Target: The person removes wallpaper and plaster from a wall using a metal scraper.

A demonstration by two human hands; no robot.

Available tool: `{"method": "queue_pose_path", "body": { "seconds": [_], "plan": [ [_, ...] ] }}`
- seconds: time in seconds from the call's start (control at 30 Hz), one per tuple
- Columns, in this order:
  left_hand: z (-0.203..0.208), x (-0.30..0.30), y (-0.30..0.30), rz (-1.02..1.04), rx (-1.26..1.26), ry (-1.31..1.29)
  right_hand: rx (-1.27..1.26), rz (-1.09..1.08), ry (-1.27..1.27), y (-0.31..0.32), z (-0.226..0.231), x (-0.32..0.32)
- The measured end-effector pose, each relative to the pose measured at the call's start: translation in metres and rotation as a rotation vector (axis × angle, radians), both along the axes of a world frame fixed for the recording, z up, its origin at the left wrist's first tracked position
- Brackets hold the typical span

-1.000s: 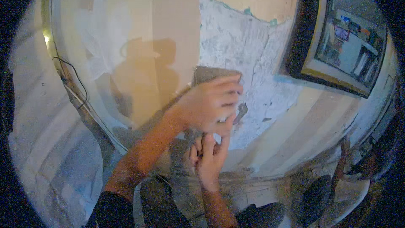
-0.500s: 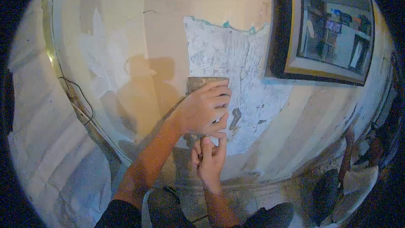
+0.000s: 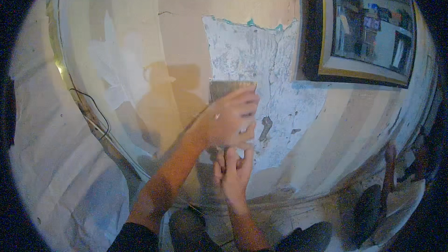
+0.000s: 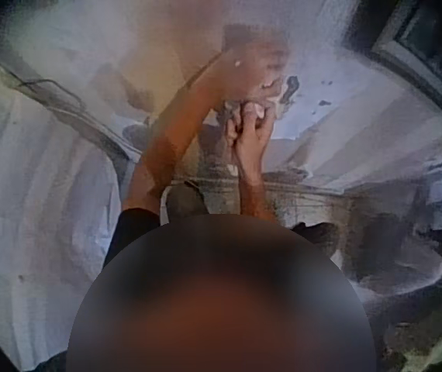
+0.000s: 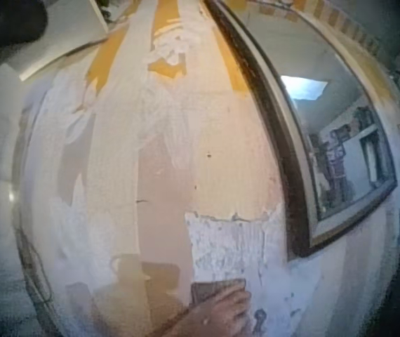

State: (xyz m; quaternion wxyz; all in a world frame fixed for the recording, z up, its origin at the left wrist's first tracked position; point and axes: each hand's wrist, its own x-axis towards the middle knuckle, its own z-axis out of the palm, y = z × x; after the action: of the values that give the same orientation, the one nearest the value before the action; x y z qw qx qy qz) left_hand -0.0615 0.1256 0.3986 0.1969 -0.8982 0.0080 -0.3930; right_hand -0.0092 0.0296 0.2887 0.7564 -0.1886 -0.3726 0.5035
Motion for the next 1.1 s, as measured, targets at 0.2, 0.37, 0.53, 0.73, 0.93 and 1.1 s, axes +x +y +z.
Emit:
{"method": "queue_pose_path", "body": {
  "seconds": [0.2,0.37,0.53,0.73,0.93,1.1],
  "plan": [
    [0.001,-0.001,0.004,-0.017,-0.016,0.082,0.073,-0.007,-0.014,-0.006,0.005,0.001],
    [0.003,-0.001,0.003,0.017,-0.055,0.028,-0.026,-0.015,-0.022,-0.007,0.008,0.004],
    [0.003,-0.003,0.004,-0.001,-0.042,0.056,0.024,-0.013,-0.001,-0.003,0.003,-0.002],
    [0.006,-0.005,0.007,0.004,0.014,0.056,-0.011,-0.079,-0.010,0.001,0.007,-0.013],
    [0.007,-0.004,0.007,-0.025,-0.050,0.028,0.036,-0.047,-0.013,-0.006,0.015,-0.005],
    [0.006,-0.002,0.007,-0.023,-0.022,0.033,0.016,-0.061,0.020,-0.002,0.012,-0.002]
  ]
}}
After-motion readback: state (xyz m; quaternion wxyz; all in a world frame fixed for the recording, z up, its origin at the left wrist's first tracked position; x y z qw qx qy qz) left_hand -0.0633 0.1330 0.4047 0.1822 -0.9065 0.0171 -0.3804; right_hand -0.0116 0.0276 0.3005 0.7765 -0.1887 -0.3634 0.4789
